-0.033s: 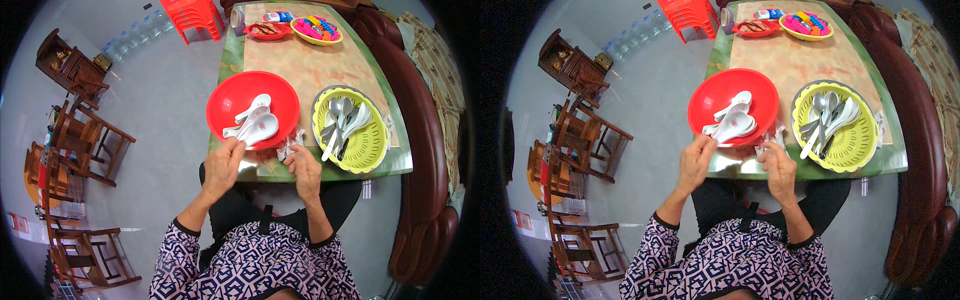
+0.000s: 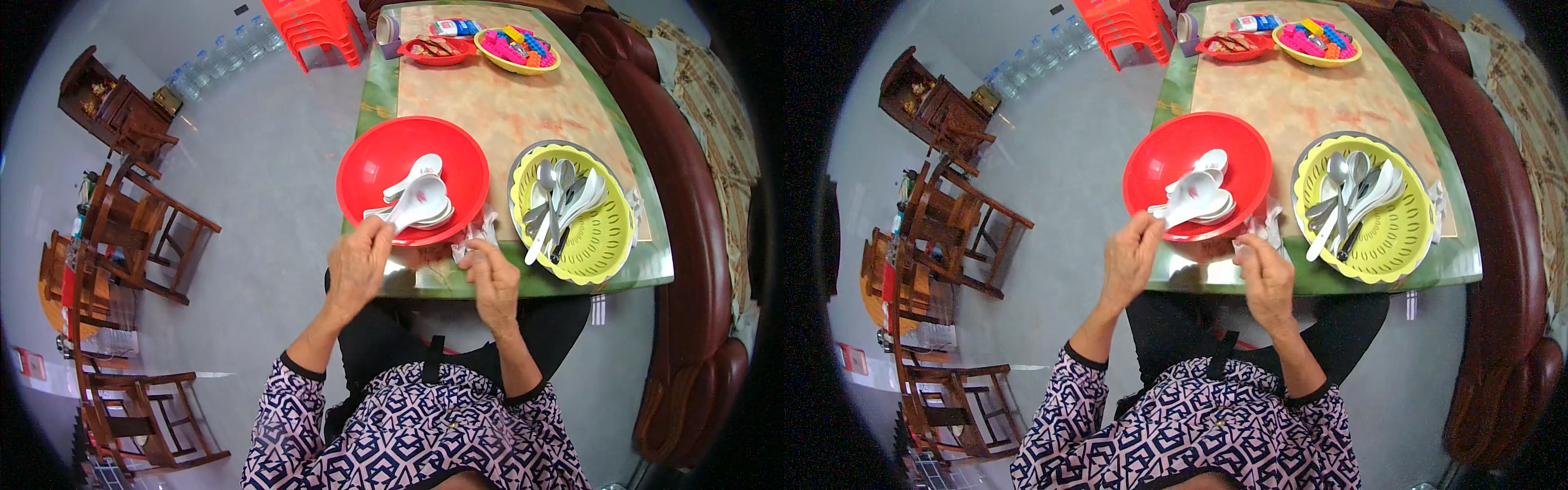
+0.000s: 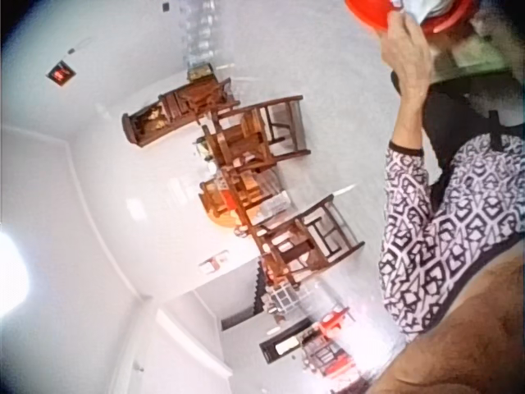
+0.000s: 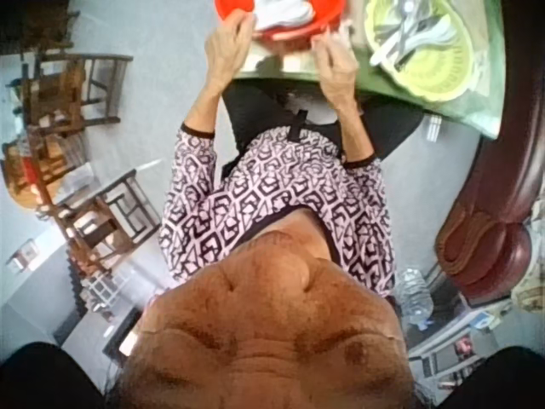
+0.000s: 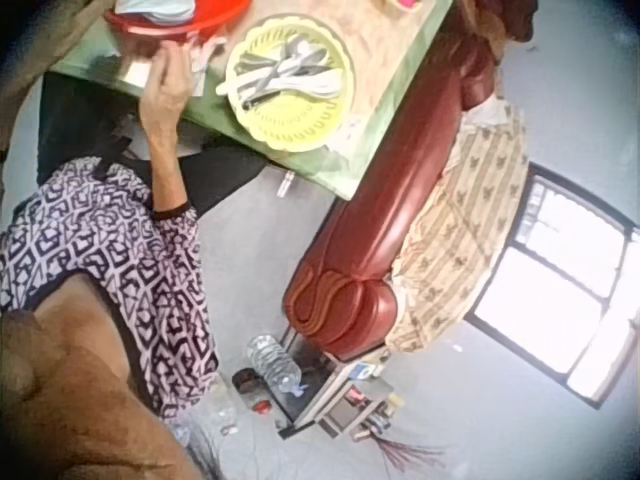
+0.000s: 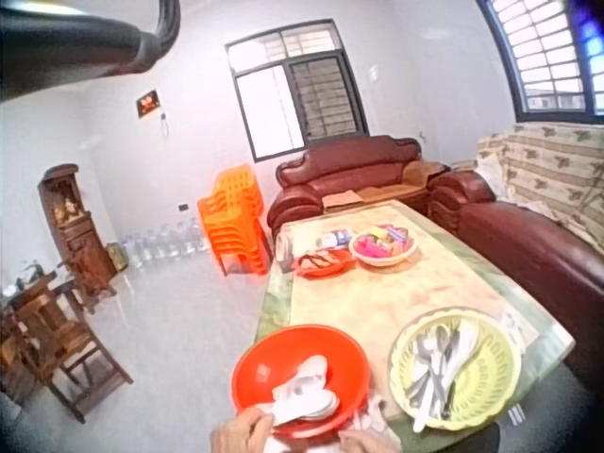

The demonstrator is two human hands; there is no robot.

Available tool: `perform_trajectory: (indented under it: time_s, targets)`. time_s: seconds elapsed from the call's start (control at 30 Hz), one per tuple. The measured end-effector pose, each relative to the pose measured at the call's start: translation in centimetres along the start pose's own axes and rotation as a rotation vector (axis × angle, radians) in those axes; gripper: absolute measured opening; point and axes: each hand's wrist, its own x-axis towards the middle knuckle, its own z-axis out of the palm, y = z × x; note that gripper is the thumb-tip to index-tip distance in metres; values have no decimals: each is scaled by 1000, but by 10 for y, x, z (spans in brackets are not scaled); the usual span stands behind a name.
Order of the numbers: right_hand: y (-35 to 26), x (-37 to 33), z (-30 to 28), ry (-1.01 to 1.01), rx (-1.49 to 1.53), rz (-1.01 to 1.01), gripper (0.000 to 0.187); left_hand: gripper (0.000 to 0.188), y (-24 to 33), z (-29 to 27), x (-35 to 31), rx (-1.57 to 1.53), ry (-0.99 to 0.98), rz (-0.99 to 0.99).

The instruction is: The person sits on the floor and wipes white ceramic spoons and metal spoons with a white cloth. They pick up spoons from a yellow basket, wipe them, and place them into a red bowl. The person handles the spoons one at a time, wiping both the bowl and the handle of each spoon.

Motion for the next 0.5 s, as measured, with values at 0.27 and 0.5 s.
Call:
perform_trajectory:
  time_s: [0.27,0.5]
  targets:
    - [9,30,38,36,-393,-444,12,21,-16,25,43,359,83,96]
    - [16,36,40,59,-331,-362,13,24,-31,38,49,359,60,90]
